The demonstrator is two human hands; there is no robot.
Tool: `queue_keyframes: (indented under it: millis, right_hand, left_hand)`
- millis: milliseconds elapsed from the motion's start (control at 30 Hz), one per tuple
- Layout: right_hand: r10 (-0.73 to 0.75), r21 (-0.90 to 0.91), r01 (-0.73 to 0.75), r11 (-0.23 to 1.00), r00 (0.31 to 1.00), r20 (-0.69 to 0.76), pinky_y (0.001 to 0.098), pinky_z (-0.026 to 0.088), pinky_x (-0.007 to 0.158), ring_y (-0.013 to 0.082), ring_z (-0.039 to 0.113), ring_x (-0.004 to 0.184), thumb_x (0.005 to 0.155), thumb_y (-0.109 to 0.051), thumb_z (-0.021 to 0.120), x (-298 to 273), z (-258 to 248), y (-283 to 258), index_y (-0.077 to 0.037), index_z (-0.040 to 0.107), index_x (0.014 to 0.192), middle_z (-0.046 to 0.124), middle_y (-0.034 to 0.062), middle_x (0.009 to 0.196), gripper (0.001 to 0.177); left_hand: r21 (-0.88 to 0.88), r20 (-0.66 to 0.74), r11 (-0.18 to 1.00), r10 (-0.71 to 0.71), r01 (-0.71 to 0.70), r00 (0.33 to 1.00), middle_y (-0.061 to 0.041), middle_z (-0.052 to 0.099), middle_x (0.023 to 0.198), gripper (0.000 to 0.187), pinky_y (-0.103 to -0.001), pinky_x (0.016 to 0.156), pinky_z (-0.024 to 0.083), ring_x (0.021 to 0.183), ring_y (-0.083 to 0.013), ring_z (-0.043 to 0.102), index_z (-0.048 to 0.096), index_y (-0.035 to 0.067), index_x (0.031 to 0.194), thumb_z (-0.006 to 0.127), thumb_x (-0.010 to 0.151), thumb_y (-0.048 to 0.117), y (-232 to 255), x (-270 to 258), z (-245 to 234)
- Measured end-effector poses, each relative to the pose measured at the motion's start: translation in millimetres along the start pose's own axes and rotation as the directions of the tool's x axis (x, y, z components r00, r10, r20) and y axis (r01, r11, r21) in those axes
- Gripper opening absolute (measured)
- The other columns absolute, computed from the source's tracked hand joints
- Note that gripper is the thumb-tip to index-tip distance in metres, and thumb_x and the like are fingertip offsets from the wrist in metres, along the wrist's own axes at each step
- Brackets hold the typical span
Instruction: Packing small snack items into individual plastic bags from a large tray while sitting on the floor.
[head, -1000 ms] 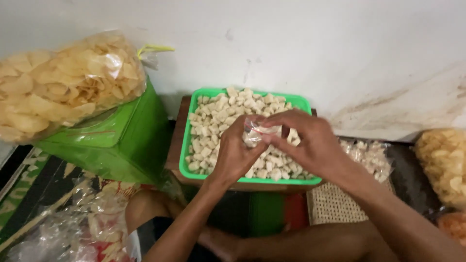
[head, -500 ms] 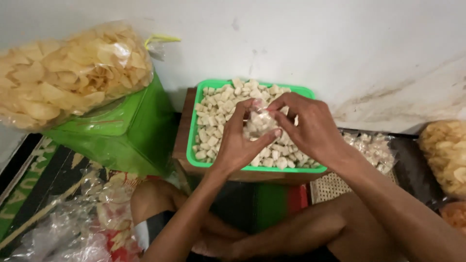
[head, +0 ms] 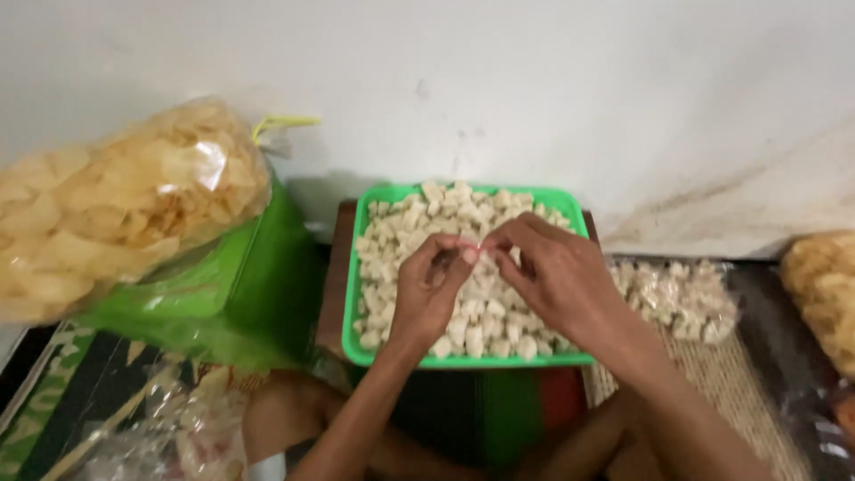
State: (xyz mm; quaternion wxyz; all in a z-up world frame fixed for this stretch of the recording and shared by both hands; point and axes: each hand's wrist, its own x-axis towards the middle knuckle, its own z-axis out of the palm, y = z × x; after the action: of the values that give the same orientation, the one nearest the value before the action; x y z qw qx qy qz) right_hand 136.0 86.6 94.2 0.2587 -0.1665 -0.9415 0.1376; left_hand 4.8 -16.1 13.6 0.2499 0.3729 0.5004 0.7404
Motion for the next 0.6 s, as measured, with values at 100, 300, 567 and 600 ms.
queue_keyframes:
  millis: [100,300,567,600]
  right_hand:
    - [0.025,0.198,-0.030,0.980,0.999,0.027,0.0389,0.052,0.052,0.0246,0.068,0.058,0.091,-0.014,0.070,13,12,15,-0.015,0.070,0.091,0.072,0.0072,0.082,0.001]
    - [0.182,0.457,-0.067,0.887,0.960,-0.213,0.0308,0.051,0.057,0.0234,0.066,0.073,0.092,-0.014,0.076,24,35,48,-0.008,0.066,0.125,0.066,0.0110,0.111,0.035]
    - [0.347,0.681,-0.245,0.690,0.938,-0.014,0.0229,0.043,0.056,0.0056,0.053,0.064,0.094,-0.013,0.073,3,49,84,-0.012,0.071,0.092,0.070,-0.0028,0.082,0.003]
    - [0.357,0.683,-0.252,0.686,0.934,-0.013,0.0229,0.043,0.056,0.0056,0.053,0.064,0.094,-0.013,0.073,1,50,85,-0.012,0.071,0.092,0.070,-0.0028,0.082,0.003]
  left_hand:
    - [-0.019,-0.051,0.999,-0.037,0.036,0.998,-0.007,0.070,0.094,0.018,-0.036,0.089,0.055,0.093,-0.0135,0.065,0.071,0.005,0.102,0.073,0.098,0.022,3,7,4]
    - [-0.028,-0.207,1.000,-0.010,0.004,0.978,-0.010,0.074,0.097,0.008,-0.034,0.088,0.052,0.098,-0.0133,0.065,0.066,0.005,0.100,0.068,0.101,0.012,-19,32,7]
    - [0.109,-0.185,0.988,-0.087,0.109,0.979,0.004,0.061,0.077,0.022,-0.024,0.057,0.037,0.068,-0.0041,0.048,0.067,0.009,0.100,0.073,0.094,0.029,-34,25,25]
    - [0.112,-0.178,0.987,-0.095,0.116,0.979,0.004,0.061,0.077,0.022,-0.024,0.057,0.037,0.068,-0.0041,0.048,0.067,0.009,0.100,0.073,0.094,0.029,-38,24,26]
